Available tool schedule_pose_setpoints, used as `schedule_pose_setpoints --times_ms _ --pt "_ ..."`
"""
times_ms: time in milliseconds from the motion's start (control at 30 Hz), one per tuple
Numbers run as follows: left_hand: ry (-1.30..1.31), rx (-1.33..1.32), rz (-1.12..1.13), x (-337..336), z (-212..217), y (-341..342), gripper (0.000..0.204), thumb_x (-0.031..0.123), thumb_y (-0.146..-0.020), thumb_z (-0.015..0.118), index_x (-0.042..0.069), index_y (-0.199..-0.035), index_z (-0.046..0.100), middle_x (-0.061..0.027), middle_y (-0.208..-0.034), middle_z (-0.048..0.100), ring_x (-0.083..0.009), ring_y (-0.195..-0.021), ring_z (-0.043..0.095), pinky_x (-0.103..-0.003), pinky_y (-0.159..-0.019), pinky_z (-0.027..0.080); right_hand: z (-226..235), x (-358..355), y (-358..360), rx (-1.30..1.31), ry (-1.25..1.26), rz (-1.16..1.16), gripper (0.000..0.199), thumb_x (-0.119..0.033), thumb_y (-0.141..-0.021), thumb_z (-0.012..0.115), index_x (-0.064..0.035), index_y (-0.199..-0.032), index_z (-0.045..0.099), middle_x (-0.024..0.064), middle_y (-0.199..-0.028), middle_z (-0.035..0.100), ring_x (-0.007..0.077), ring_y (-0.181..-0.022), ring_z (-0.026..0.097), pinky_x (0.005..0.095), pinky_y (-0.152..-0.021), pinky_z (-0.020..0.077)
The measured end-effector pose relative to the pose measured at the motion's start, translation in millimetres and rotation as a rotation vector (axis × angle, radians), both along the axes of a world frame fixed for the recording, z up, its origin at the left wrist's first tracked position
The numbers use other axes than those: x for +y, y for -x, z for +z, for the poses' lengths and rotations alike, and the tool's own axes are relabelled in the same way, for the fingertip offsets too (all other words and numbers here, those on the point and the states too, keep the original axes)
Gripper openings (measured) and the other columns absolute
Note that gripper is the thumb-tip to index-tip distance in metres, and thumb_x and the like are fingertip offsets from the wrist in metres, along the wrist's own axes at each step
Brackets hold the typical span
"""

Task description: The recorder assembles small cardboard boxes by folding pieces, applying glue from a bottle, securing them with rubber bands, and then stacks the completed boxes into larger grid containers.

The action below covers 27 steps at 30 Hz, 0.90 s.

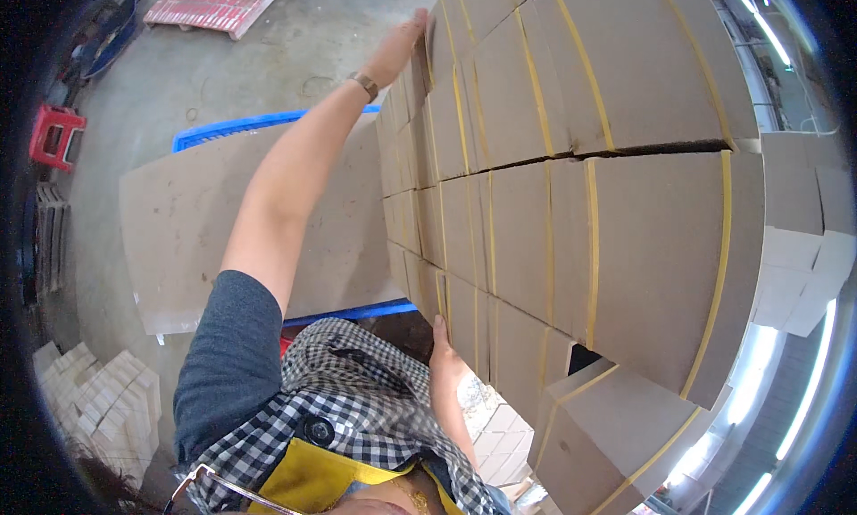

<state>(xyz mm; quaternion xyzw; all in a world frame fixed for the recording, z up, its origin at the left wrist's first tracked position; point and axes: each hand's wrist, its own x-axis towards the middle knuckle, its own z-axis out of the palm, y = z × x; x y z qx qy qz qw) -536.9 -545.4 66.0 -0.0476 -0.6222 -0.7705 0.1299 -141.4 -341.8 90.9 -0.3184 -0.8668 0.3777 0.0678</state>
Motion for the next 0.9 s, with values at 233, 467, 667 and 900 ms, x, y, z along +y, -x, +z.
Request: schedule_pose_setpoints --times_ms 233,467,667,900 --pt "-0.188 -0.022 0.001 15.7 -10.7 4.9 0.053 0.048 -0.095 0.046 0.0 -0.112 0.06 -0.003 -0.098 0.061 -0.0118 -0.091 0.049 -0.026 -0.085 0.04 -9.1 -7.3 4.3 0.039 -0.11 -0.073 0.046 -0.023 -0.077 0.077 0.0086 -0.106 0.061 0.0183 -0.109 0.064 0.0272 -0.095 0.06 0.0353 -0.085 0.0466" --pt "-0.152 0.022 0.026 16.2 -7.4 0.9 0.051 0.049 -0.094 0.046 0.0 -0.095 0.059 -0.0005 -0.084 0.057 -0.0114 -0.081 0.045 -0.027 -0.076 0.04 -6.9 -10.9 8.5 0.12 0.027 -0.088 0.044 -0.021 -0.078 0.076 0.0081 -0.108 0.061 0.0173 -0.108 0.064 0.0249 -0.094 0.06 0.034 -0.085 0.0465" --pt "-0.07 -0.024 0.053 12.8 -5.6 2.5 0.049 0.05 -0.093 0.046 0.002 -0.09 0.058 0.0002 -0.078 0.053 -0.0122 -0.077 0.042 -0.027 -0.072 0.039 11.0 -0.2 -0.1 -0.159 -0.007 0.027 0.05 -0.024 -0.079 0.075 0.0076 -0.113 0.057 0.0159 -0.108 0.062 0.0242 -0.095 0.059 0.0345 -0.085 0.0475" --pt "-0.161 -0.009 0.071 20.9 -2.0 -1.3 0.045 0.046 -0.093 0.049 0.003 -0.088 0.058 0.0011 -0.078 0.052 -0.0113 -0.077 0.042 -0.027 -0.072 0.039 -3.2 22.8 -21.8 0.001 0.288 -0.068 0.049 -0.023 -0.088 0.065 0.0026 -0.125 0.046 0.0139 -0.116 0.053 0.0242 -0.101 0.056 0.0402 -0.083 0.0542"
